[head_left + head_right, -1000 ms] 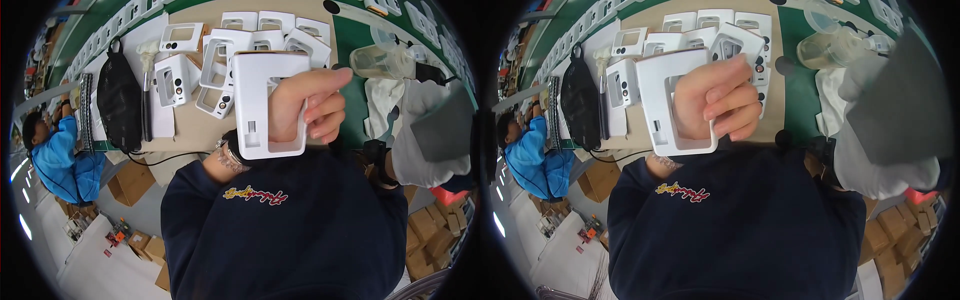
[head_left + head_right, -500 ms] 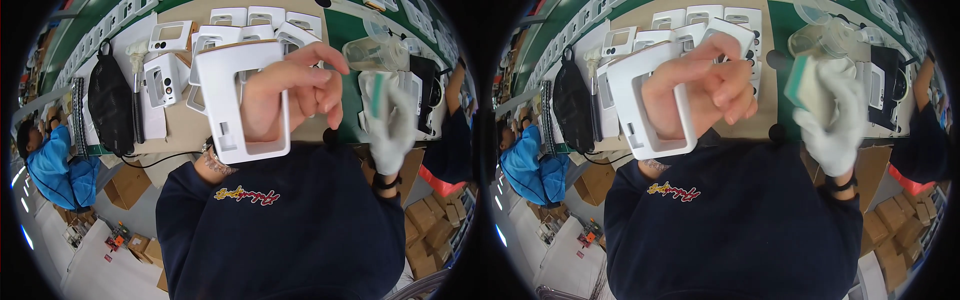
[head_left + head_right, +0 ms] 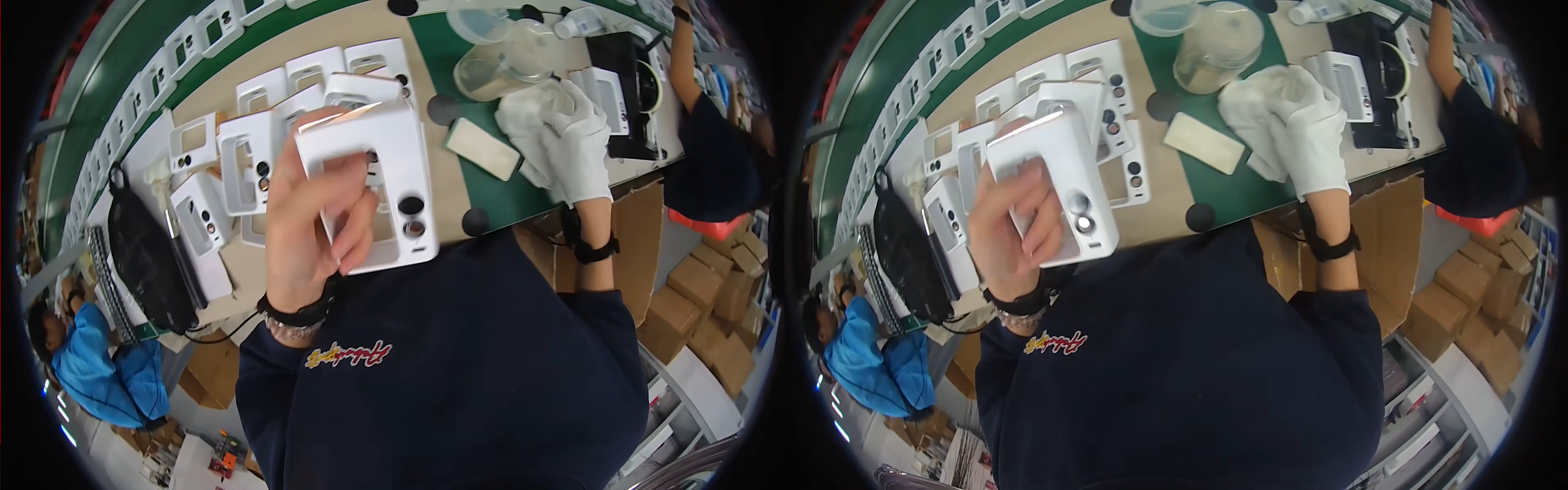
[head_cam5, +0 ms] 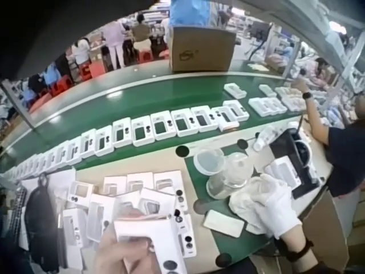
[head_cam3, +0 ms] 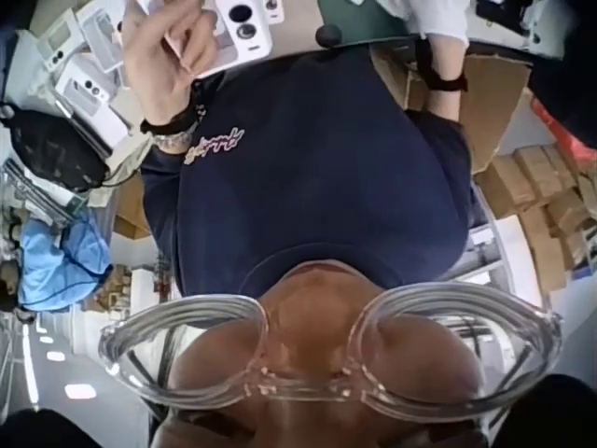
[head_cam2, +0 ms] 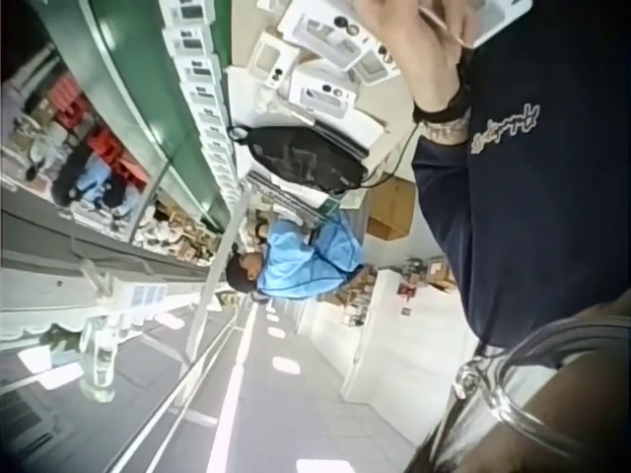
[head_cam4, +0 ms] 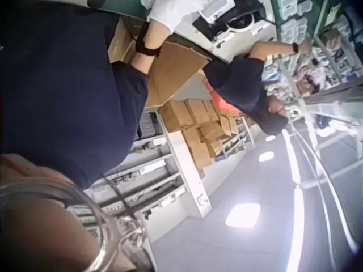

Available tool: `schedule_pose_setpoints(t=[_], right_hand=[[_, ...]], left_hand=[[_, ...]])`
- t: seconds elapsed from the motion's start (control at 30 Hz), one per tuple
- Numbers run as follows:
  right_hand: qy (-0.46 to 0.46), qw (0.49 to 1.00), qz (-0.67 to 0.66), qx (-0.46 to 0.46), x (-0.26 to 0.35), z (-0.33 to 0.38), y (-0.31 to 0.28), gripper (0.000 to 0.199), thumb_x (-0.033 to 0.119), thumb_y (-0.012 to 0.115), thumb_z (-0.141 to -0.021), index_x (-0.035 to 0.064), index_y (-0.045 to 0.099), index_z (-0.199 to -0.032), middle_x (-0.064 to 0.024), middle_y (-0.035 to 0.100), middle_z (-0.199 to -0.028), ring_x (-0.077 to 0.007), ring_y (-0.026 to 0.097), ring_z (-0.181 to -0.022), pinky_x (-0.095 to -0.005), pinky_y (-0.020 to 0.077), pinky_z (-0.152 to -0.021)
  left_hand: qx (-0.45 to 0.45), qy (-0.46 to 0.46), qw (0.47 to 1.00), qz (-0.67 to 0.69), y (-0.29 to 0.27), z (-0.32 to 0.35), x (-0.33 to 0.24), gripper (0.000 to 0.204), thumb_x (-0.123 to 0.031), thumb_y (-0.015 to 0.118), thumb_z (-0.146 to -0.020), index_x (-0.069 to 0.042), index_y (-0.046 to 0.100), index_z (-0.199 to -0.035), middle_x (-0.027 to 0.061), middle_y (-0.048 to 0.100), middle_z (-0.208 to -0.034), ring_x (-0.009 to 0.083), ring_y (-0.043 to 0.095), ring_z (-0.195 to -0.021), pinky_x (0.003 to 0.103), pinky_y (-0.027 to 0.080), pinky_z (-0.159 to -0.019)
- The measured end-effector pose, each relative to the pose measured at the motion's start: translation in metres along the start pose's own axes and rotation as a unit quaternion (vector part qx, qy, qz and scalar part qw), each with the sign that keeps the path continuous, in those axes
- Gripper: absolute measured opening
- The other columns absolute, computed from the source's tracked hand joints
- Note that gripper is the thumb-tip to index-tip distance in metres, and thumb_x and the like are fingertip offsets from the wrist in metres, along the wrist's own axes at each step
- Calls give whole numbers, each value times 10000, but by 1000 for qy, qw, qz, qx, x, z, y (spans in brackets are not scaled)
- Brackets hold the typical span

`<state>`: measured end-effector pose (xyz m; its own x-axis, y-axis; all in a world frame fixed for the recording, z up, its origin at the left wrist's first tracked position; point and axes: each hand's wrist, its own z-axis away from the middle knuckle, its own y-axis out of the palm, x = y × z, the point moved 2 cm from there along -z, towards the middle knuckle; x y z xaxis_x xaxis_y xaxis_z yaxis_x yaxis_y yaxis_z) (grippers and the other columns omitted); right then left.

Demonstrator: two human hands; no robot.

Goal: The person wipes white plastic housings with a cloth, occasionally applying liquid from a bottle or pressing a small component into the housing, before placing them on a conveyor belt.

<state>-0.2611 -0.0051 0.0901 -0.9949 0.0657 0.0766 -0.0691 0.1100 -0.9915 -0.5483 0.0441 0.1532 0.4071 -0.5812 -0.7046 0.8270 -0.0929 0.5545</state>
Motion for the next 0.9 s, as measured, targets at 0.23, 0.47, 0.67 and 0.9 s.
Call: schedule_pose_setpoints(t=[0.23, 0.47, 0.67, 0.9], right_hand=[[140, 863, -375, -310, 3, 1, -79, 184, -7, 575, -727, 6, 550, -909, -155, 541, -1067, -320, 520, -996, -343, 404, -856], [-264, 952, -58, -142, 55, -62, -70, 312, -45, 543, -662, 54, 559, -957, -132, 597, -949, -319, 562, -874, -370, 409, -842], [-282, 951, 5, -124, 57, -62, -91, 374, -54, 512, -672, 82, 557, -1018, -128, 582, -1005, -277, 545, -936, -396, 383, -878], [-258, 960, -8, -110, 62, -56, -85, 357, -55, 497, -691, 49, 549, -1029, -146, 576, -1020, -296, 532, -966, -389, 364, -900]], left_hand=[[39, 47, 998, 28, -3, 5, -3, 348, -44, 397, -778, -40, 359, -1124, 3, 354, -479, 103, 331, -287, 226, 375, -368], [6, 119, 989, -89, -1, -5, -4, 365, -53, 395, -777, -45, 358, -1140, 0, 373, -455, 87, 299, -291, 225, 367, -360], [32, 113, 992, -38, 1, -2, -12, 400, -33, 386, -760, -37, 336, -1157, 8, 392, -452, 68, 278, -293, 225, 363, -354], [31, 117, 993, -16, 2, 11, -12, 472, -51, 359, -713, 4, 367, -1182, -21, 302, -425, 66, 260, -293, 223, 314, -310]])
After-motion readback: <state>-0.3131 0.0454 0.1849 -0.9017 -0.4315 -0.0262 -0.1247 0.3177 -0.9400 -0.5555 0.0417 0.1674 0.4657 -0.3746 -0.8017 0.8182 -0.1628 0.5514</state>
